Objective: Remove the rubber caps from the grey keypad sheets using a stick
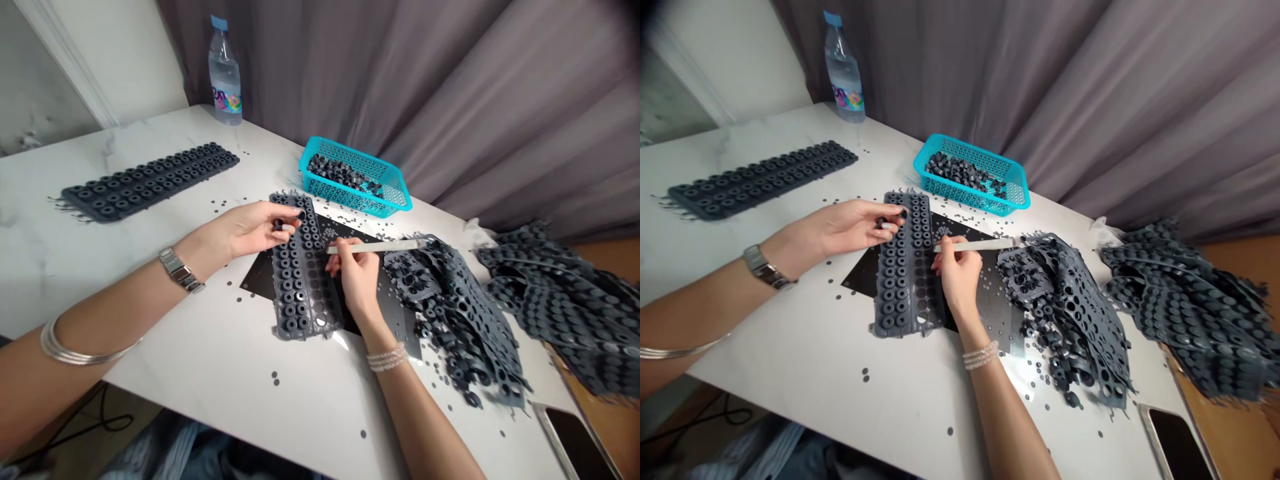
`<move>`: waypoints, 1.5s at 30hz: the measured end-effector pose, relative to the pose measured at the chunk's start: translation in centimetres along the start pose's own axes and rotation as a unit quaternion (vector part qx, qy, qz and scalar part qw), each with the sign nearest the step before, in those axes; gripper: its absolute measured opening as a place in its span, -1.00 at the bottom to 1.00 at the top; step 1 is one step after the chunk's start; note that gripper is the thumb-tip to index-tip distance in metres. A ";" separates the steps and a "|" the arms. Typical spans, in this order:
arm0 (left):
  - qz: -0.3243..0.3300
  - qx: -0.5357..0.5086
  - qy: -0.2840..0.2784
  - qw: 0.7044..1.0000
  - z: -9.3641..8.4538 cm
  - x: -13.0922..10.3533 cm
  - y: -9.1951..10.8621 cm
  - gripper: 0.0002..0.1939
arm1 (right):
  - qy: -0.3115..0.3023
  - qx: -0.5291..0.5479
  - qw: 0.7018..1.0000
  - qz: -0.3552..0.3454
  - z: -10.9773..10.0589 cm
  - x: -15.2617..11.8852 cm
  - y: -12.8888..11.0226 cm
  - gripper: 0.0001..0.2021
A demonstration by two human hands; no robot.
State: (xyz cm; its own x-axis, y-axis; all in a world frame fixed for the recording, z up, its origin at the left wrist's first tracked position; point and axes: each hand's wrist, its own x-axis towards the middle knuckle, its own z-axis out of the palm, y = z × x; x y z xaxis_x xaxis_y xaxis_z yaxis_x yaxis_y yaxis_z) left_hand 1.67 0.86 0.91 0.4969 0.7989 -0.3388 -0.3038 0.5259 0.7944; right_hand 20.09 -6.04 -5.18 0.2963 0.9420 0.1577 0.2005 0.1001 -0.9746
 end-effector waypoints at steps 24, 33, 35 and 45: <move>-0.036 -0.047 -0.013 0.998 0.2 1.2 -1.5 -0.88 | 0.021 0.000 1.000 -0.009 -0.8 1.4 -0.1 -0.72; 0.250 0.488 0.025 0.836 1.4 2.8 -4.1 -0.85 | -0.021 -0.152 0.987 -0.057 -0.6 1.6 0.5 -0.69; 0.278 0.504 0.015 0.818 1.3 3.3 -4.7 -0.83 | -0.023 -0.157 0.985 -0.065 -0.6 1.6 0.4 -0.68; 0.119 0.366 0.031 0.922 2.4 2.2 -2.9 -0.81 | -0.017 -0.131 0.989 -0.066 -0.4 1.5 0.3 -0.71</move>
State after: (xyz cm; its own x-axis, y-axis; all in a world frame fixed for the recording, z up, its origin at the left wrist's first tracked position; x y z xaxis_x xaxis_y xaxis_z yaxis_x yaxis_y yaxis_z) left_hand 5.58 0.36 -0.92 0.4332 0.8932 -0.1209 0.2433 0.0133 0.9698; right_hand 20.94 -4.70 -5.22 0.2200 0.9370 0.2714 0.4720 0.1412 -0.8702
